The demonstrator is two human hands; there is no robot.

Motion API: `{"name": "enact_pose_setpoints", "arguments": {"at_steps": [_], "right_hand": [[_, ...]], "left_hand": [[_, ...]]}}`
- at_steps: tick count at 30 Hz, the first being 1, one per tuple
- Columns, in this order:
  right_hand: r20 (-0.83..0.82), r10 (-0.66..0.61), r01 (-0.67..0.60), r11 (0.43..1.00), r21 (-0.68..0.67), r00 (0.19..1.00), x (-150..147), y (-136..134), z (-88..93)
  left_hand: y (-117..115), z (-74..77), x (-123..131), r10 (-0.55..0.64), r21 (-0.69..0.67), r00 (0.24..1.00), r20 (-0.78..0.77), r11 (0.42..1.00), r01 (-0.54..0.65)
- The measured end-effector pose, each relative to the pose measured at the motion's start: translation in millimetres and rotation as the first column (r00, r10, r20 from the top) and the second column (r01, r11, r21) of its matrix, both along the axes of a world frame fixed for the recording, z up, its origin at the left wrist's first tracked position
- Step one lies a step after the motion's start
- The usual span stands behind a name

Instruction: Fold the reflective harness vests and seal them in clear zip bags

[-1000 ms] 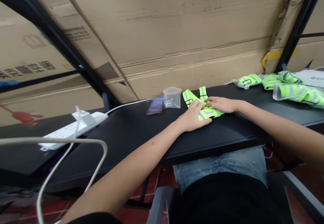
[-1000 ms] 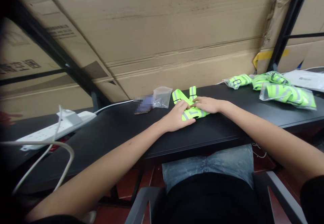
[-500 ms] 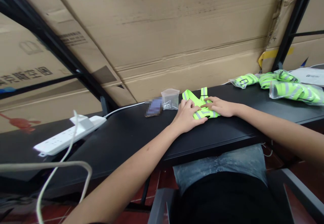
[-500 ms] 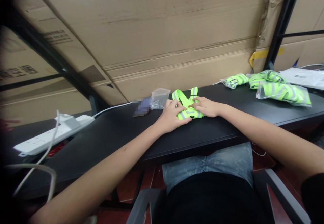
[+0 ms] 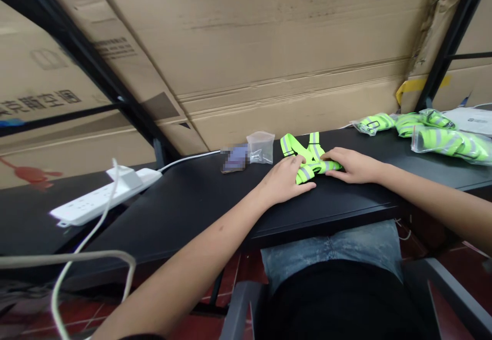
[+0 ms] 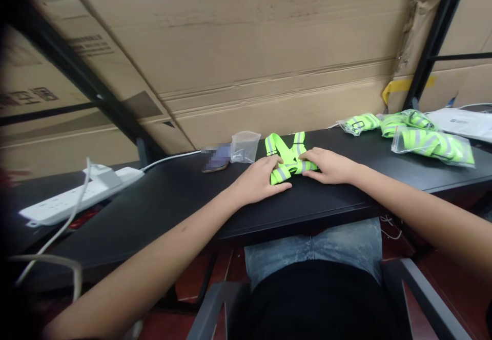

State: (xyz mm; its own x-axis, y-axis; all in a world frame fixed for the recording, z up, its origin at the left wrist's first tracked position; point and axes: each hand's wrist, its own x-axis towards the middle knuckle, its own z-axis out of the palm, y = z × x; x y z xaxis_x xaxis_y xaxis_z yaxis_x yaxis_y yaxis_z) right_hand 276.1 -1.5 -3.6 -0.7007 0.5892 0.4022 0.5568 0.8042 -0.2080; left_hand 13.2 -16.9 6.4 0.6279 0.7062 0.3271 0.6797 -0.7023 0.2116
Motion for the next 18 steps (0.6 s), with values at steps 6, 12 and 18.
{"name": "enact_pose_setpoints", "arguments": {"at_steps": [6, 12, 18], "right_hand": [[-0.044, -0.168, 0.163, 0.980, -0.114, 0.985, -13.5, 10.9, 7.4], [-0.031, -0.081, 0.073, 0.979, -0.193, 0.996, -25.8, 51.3, -0.9], [0.066, -0.192, 0.199, 0.972, -0.126, 0.979, -24.8, 70.8, -17.7]], "left_hand": [[13.3, -5.8, -1.1, 0.155, -0.178, 0.961, 0.230, 0.977, -0.116], [45.1, -21.9, 1.8, 0.347, -0.123, 0.927, 0.145, 0.936, -0.331], [46.5, -17.6, 8.3, 0.262, 0.044, 0.949, 0.173, 0.961, -0.273]]}}
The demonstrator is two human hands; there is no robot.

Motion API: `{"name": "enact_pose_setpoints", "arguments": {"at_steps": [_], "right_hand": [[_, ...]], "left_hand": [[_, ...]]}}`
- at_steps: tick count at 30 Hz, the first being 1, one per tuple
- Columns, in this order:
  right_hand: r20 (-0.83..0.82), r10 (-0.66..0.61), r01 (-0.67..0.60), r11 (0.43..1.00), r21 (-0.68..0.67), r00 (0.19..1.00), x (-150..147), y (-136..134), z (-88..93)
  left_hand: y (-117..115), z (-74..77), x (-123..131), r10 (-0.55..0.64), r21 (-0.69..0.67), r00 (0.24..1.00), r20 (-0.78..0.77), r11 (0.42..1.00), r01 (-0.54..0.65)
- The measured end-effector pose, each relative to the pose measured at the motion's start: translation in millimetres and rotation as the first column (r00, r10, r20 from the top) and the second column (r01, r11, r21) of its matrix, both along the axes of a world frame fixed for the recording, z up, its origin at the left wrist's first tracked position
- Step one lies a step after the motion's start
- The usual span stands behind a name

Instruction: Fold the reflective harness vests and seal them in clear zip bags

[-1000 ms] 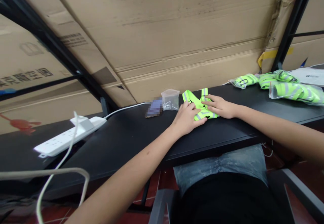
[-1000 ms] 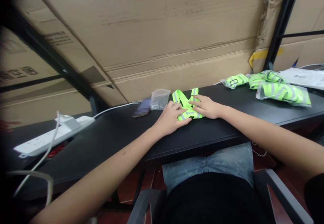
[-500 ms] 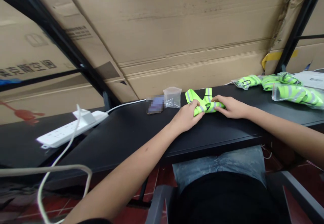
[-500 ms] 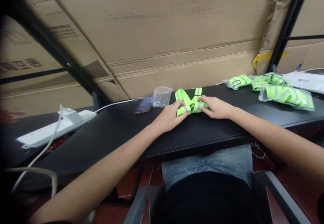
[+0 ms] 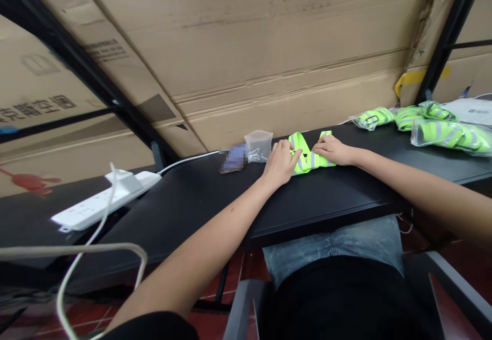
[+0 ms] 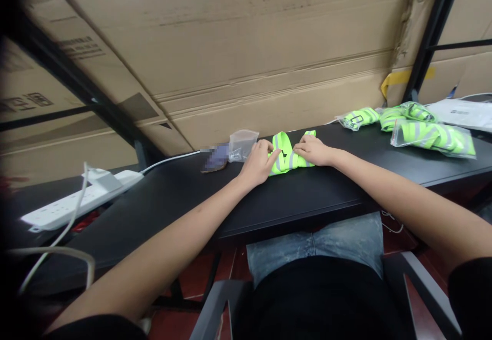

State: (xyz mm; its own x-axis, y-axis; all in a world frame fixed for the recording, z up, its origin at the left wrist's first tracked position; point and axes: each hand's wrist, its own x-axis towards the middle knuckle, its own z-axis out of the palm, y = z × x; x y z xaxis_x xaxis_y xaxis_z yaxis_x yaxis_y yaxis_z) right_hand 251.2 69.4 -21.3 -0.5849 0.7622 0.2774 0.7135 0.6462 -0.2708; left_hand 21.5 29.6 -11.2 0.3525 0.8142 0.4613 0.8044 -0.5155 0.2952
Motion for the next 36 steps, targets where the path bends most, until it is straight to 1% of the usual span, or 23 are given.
{"name": "enact_pose_setpoints", "arguments": {"at_steps": [2, 4, 7, 8, 10, 12, 13, 15, 18, 20, 22, 24, 27, 29, 31, 33, 34, 35, 36], "right_hand": [[0.006, -0.047, 0.047, 0.999, 0.021, 0.999, 1.3, -3.2, -1.3], [-0.032, -0.046, 0.048, 0.998, 0.038, 0.998, 1.2, -8.7, -0.4], [-0.132, -0.100, 0.110, 0.991, 0.072, 0.986, -1.0, -18.7, 3.6], [-0.137, -0.130, 0.144, 0.984, 0.103, 0.982, -1.7, -22.1, 5.1], [-0.085, -0.159, 0.173, 0.966, 0.191, 0.984, -2.1, -28.6, 7.9], [-0.013, -0.134, 0.133, 0.958, 0.256, 0.991, 0.0, -34.5, 9.7], [0.006, -0.107, 0.102, 0.959, 0.265, 0.994, 2.2, -37.2, 10.1], [0.010, -0.042, 0.038, 0.968, 0.249, 0.999, 8.5, -41.8, 10.5], [-0.037, 0.041, -0.033, 0.980, 0.195, 0.998, 18.7, -45.4, 10.7], [-0.087, 0.054, -0.041, 0.989, 0.139, 0.995, 23.1, -44.9, 11.0], [-0.143, 0.039, -0.032, 0.998, 0.053, 0.989, 24.4, -42.3, 11.3], [-0.216, 0.016, -0.029, 0.998, -0.056, 0.976, 23.3, -38.3, 11.5], [-0.347, -0.026, -0.044, 0.980, -0.192, 0.937, 19.9, -31.0, 10.6], [-0.371, -0.086, -0.002, 0.973, -0.231, 0.925, 18.4, -25.0, 8.5], [-0.309, -0.125, 0.064, 0.978, -0.200, 0.943, 18.2, -17.9, 4.7], [-0.198, -0.124, 0.107, 0.989, -0.098, 0.972, 19.0, -10.7, -0.5], [-0.146, -0.128, 0.123, 0.991, -0.045, 0.981, 19.3, -7.5, -3.3], [-0.103, -0.141, 0.142, 0.990, -0.003, 0.985, 19.3, -5.0, -5.9], [-0.073, -0.161, 0.163, 0.986, 0.025, 0.984, 18.8, -3.4, -8.1]], "left_hand": [[-7.5, 2.7, -1.5, -0.048, 0.004, 0.998, 0.033, 0.999, 0.047], [-16.1, 3.5, -5.1, -0.104, -0.005, 0.994, 0.020, 0.995, 0.104], [-25.4, 1.8, -8.0, -0.182, 0.010, 0.976, -0.117, 0.983, 0.184], [-26.8, 0.9, -7.3, -0.180, 0.024, 0.968, -0.172, 0.982, 0.187], [-26.7, -0.7, -3.5, -0.125, 0.065, 0.955, -0.268, 0.987, 0.148], [-23.8, -1.3, 0.9, -0.062, 0.098, 0.940, -0.335, 0.990, 0.100], [-21.7, -1.2, 2.4, -0.050, 0.103, 0.933, -0.356, 0.990, 0.092], [-16.8, 0.0, 2.8, -0.068, 0.090, 0.928, -0.366, 0.990, 0.108], [-9.3, 4.6, -1.2, -0.142, 0.042, 0.935, -0.325, 0.986, 0.164], [-5.0, 9.6, -3.7, -0.171, -0.005, 0.950, -0.263, 0.984, 0.175], [-0.2, 15.0, -4.2, -0.178, -0.083, 0.973, -0.145, 0.983, 0.167], [6.6, 19.5, -2.6, -0.157, -0.185, 0.988, 0.014, 0.970, 0.157], [22.1, 21.4, 2.3, -0.128, -0.341, 0.965, 0.229, 0.918, 0.203], [34.2, 19.3, 6.0, -0.105, -0.413, 0.943, 0.315, 0.879, 0.236], [44.9, 15.3, 9.6, -0.082, -0.470, 0.940, 0.331, 0.849, 0.240], [52.2, 10.7, 13.1, -0.052, -0.510, 0.959, 0.279, 0.838, 0.194], [54.1, 8.6, 14.9, -0.027, -0.506, 0.974, 0.227, 0.851, 0.141], [54.7, 6.7, 16.7, 0.013, -0.472, 0.987, 0.162, 0.879, 0.066], [54.1, 5.4, 18.5, 0.068, -0.405, 0.993, 0.096, 0.914, -0.023]]}}
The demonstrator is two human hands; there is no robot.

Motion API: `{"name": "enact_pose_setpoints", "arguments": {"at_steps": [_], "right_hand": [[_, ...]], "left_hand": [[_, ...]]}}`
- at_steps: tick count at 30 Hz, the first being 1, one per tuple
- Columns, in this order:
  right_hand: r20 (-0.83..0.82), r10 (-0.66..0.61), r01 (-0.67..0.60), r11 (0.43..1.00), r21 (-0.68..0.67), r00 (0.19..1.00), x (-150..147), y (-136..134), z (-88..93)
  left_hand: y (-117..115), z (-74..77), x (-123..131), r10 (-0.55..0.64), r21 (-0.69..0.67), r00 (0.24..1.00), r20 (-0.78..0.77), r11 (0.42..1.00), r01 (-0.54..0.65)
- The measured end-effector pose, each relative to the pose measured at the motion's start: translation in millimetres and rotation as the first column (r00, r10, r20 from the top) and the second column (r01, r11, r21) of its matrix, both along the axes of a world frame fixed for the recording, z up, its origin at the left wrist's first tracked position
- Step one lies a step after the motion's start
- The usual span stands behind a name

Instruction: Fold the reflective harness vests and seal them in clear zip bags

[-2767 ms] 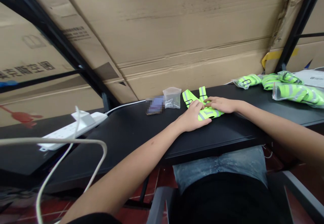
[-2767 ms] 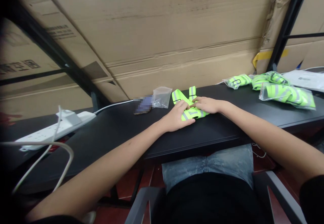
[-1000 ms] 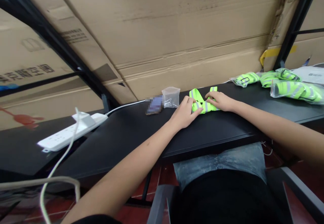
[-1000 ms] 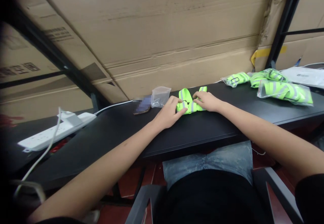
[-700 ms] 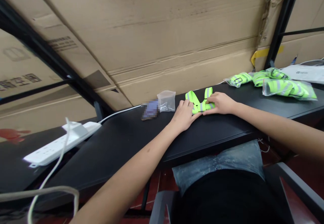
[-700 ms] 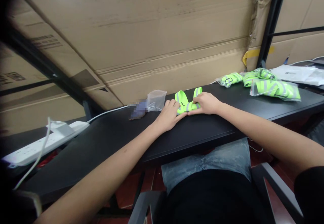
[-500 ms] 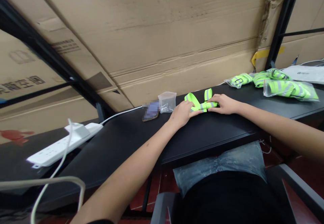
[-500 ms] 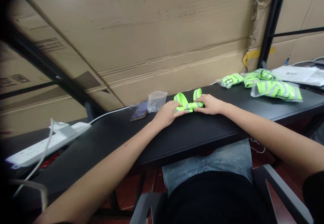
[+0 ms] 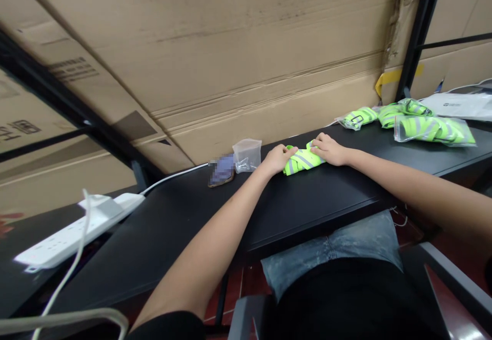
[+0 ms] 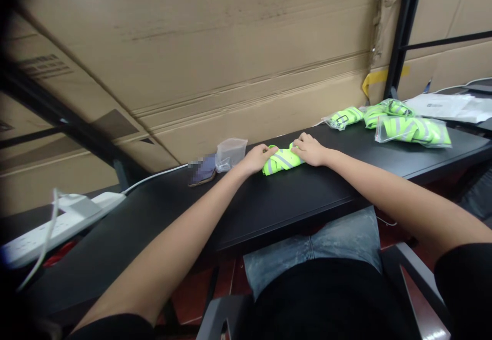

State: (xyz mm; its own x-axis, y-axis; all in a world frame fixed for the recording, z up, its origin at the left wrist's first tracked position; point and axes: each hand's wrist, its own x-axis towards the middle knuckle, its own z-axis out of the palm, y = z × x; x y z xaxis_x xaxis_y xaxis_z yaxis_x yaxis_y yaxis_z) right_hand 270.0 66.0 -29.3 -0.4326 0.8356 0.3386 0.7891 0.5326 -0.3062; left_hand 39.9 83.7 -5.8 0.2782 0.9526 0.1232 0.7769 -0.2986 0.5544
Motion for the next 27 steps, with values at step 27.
{"name": "enact_pose_setpoints", "arguments": {"at_steps": [27], "right_hand": [[-0.202, -0.090, 0.071, 0.992, -0.102, 0.975, -0.6, 4.4, 20.3]], "left_hand": [[-1.5, 10.7, 3.7, -0.162, 0.210, 0.987, -0.024, 0.964, 0.163]]}}
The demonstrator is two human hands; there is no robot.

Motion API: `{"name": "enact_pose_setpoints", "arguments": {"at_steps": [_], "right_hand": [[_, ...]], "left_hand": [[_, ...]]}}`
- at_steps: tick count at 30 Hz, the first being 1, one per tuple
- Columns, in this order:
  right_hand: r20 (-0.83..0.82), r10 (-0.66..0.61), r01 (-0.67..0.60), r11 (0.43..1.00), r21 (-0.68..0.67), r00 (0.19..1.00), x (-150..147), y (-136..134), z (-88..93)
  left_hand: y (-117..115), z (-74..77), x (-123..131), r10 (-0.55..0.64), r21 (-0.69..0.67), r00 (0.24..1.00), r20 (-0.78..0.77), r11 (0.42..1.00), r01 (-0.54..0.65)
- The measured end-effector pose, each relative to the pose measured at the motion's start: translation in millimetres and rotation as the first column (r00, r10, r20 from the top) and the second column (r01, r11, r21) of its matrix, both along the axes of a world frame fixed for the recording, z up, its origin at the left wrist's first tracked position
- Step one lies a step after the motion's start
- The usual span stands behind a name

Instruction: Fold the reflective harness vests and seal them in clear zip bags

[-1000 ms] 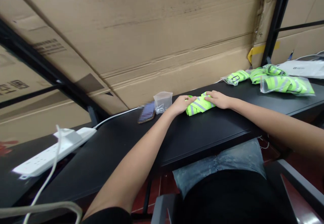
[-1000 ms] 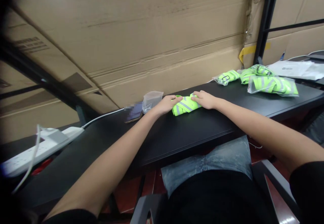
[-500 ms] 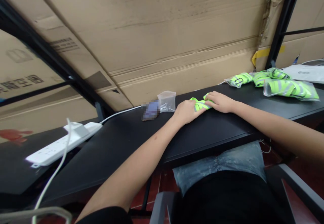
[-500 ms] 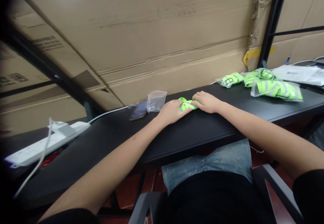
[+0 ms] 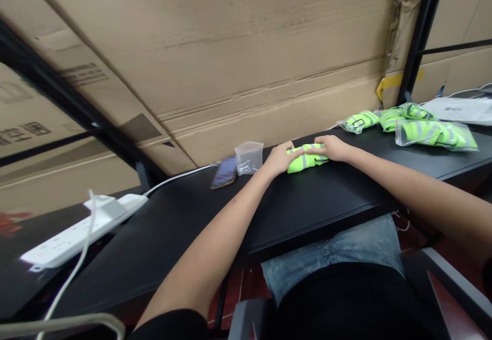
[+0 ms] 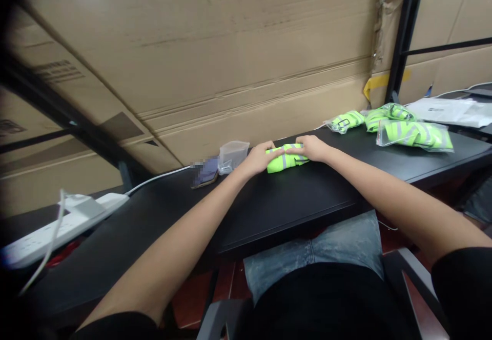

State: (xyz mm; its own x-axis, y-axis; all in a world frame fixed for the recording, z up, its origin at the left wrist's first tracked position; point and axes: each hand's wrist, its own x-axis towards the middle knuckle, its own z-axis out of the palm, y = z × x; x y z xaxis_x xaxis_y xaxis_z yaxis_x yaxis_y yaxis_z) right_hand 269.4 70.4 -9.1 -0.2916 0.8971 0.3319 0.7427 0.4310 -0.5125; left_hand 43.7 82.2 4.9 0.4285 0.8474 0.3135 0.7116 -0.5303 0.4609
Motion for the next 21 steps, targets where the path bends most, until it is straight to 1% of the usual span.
{"name": "enact_pose_setpoints", "arguments": {"at_steps": [2, 4, 5, 6, 7, 8, 10, 11, 13, 15, 18, 21], "right_hand": [[0.035, 0.003, -0.001, 0.999, -0.054, 0.999, -1.9, 12.1, -3.0], [0.094, -0.053, 0.063, 0.993, -0.101, 0.994, -3.7, 22.8, -6.5], [0.130, -0.096, 0.110, 0.988, -0.107, 0.987, -4.4, 27.0, -8.2], [0.169, -0.133, 0.151, 0.983, -0.102, 0.977, -5.0, 30.2, -9.7], [0.209, -0.156, 0.178, 0.980, -0.091, 0.965, -5.5, 32.4, -11.1], [0.242, -0.167, 0.192, 0.978, -0.084, 0.956, -5.9, 33.5, -12.3], [0.278, -0.175, 0.207, 0.974, -0.090, 0.945, -6.4, 33.3, -14.3], [0.277, -0.184, 0.217, 0.972, -0.092, 0.943, -6.6, 32.4, -15.3], [0.248, -0.214, 0.241, 0.967, -0.083, 0.945, -7.0, 30.3, -17.7], [0.211, -0.237, 0.255, 0.965, -0.066, 0.948, -7.3, 28.7, -20.6], [0.166, -0.266, 0.278, 0.959, -0.052, 0.949, -6.7, 28.6, -24.7], [0.112, -0.283, 0.289, 0.957, -0.037, 0.953, -4.5, 28.9, -26.5]], "left_hand": [[10.3, -1.6, 2.5, 0.040, -0.046, 0.994, -0.105, 0.998, -0.045], [13.3, -2.5, 5.7, 0.110, -0.053, 0.974, -0.196, 0.991, -0.123], [11.5, -3.0, 8.0, 0.140, -0.008, 0.966, -0.220, 0.989, -0.145], [7.6, -3.5, 10.6, 0.145, 0.066, 0.960, -0.238, 0.989, -0.133], [1.8, -4.4, 13.6, 0.118, 0.147, 0.957, -0.265, 0.986, -0.081], [-5.1, -5.5, 16.8, 0.069, 0.217, 0.950, -0.304, 0.976, -0.001], [-19.9, -8.6, 23.5, -0.049, 0.265, 0.908, -0.417, 0.949, 0.172], [-26.2, -10.3, 26.5, -0.069, 0.272, 0.883, -0.464, 0.938, 0.216], [-34.0, -12.9, 31.2, -0.059, 0.278, 0.848, -0.527, 0.930, 0.238], [-34.6, -13.7, 33.8, -0.035, 0.275, 0.826, -0.563, 0.934, 0.227], [-26.7, -12.2, 35.2, -0.027, 0.267, 0.802, -0.597, 0.936, 0.231], [-18.3, -10.5, 36.4, -0.031, 0.280, 0.786, -0.617, 0.925, 0.256]]}}
